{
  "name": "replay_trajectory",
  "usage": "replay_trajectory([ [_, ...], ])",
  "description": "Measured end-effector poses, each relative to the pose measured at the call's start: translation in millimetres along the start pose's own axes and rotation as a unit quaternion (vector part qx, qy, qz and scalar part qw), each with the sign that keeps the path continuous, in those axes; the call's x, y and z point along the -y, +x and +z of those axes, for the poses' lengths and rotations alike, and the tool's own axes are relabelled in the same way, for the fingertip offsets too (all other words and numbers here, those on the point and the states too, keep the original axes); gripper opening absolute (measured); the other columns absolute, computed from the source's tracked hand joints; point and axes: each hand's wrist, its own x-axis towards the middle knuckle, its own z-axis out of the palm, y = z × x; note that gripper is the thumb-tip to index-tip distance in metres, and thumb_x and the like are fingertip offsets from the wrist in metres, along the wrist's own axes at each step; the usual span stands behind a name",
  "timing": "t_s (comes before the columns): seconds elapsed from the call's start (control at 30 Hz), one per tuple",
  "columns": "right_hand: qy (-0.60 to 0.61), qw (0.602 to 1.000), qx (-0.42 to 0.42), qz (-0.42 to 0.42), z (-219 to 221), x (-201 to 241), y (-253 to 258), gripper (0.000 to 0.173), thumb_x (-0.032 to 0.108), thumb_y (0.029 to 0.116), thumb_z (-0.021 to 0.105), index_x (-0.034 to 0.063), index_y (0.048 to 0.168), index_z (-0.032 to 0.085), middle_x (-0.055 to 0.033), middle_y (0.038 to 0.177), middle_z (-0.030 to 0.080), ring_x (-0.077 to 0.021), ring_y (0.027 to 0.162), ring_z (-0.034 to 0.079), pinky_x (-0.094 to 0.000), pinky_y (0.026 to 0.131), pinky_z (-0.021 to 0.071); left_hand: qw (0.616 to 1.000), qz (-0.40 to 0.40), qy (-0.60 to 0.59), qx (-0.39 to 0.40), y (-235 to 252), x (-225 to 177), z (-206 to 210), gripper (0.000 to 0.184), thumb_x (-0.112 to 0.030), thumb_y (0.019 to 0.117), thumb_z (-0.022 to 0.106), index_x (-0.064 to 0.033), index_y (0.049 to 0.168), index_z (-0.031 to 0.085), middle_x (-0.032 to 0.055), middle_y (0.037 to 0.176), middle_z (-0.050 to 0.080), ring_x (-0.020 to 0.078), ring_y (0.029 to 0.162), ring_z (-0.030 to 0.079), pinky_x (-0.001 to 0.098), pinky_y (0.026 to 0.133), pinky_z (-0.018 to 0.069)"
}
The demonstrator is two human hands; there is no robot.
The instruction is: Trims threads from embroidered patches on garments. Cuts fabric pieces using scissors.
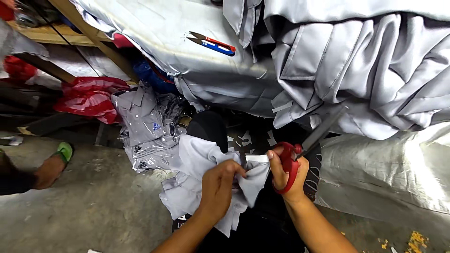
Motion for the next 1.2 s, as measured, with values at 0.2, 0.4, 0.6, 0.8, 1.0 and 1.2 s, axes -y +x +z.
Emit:
replay_trajectory([
  [0.2, 0.040, 0.997, -0.035, -0.057, 3, 14, 4, 0.006, 0.018, 0.0948, 0.070, 0.0162, 0.090, 0.071, 0.0120, 0.079, 0.072, 0.0052, 0.072, 0.066, -0.0144, 0.068, 0.0567, 0.960, -0.029, 0.060, 0.270, 47, -22, -19, 0.043, -0.046, 0.1036, 0.053, -0.0081, 0.098, 0.072, -0.0032, 0.084, 0.064, 0.0036, 0.080, 0.058, 0.0325, 0.078, 0.0466],
  [0.4, -0.021, 0.985, 0.161, 0.052, -45, 23, 13, 0.021, 0.026, 0.0966, 0.070, 0.0076, 0.088, 0.069, 0.0110, 0.073, 0.067, 0.0093, 0.063, 0.058, -0.0096, 0.057, 0.0495, 0.962, 0.007, 0.087, 0.260, 47, -19, -28, 0.037, -0.037, 0.1054, 0.053, -0.0068, 0.101, 0.074, -0.0026, 0.083, 0.069, 0.0004, 0.081, 0.060, 0.0286, 0.084, 0.0471],
  [0.6, -0.195, 0.875, 0.396, 0.198, -124, 25, 4, 0.074, 0.084, 0.0856, 0.050, 0.0112, 0.087, 0.065, 0.0091, 0.064, 0.053, 0.0040, 0.055, 0.046, -0.0177, 0.050, 0.0398, 0.966, -0.028, 0.086, 0.242, 57, -16, -28, 0.029, -0.035, 0.0993, 0.061, -0.0116, 0.084, 0.069, -0.0089, 0.068, 0.059, -0.0042, 0.062, 0.052, 0.0194, 0.059, 0.0435],
  [0.8, -0.172, 0.845, 0.432, 0.264, -150, 26, -3, 0.071, 0.082, 0.0872, 0.050, 0.0123, 0.086, 0.064, 0.0108, 0.065, 0.052, 0.0059, 0.056, 0.046, -0.0153, 0.052, 0.0392, 0.952, -0.023, -0.017, 0.305, 64, -4, -24, 0.023, -0.027, 0.1020, 0.059, -0.0084, 0.094, 0.070, -0.0097, 0.075, 0.063, -0.0089, 0.068, 0.055, 0.0125, 0.064, 0.0466],
  [1.0, -0.127, 0.842, 0.476, 0.221, -129, 23, 0, 0.072, 0.081, 0.0895, 0.047, 0.0112, 0.087, 0.064, 0.0095, 0.063, 0.049, 0.0053, 0.054, 0.043, -0.0157, 0.050, 0.0357, 0.940, 0.006, -0.030, 0.339, 64, -1, -26, 0.023, -0.026, 0.1042, 0.057, -0.0073, 0.096, 0.068, -0.0095, 0.076, 0.062, -0.0094, 0.070, 0.055, 0.0112, 0.065, 0.0456],
  [1.2, -0.105, 0.850, 0.477, 0.198, -124, 21, 5, 0.069, 0.078, 0.0916, 0.048, 0.0103, 0.085, 0.063, 0.0100, 0.062, 0.047, 0.0071, 0.054, 0.041, -0.0131, 0.049, 0.0332, 0.937, 0.015, -0.044, 0.345, 64, -3, -27, 0.021, -0.023, 0.1038, 0.057, -0.0067, 0.097, 0.069, -0.0102, 0.078, 0.063, -0.0106, 0.072, 0.056, 0.0101, 0.066, 0.0461],
])
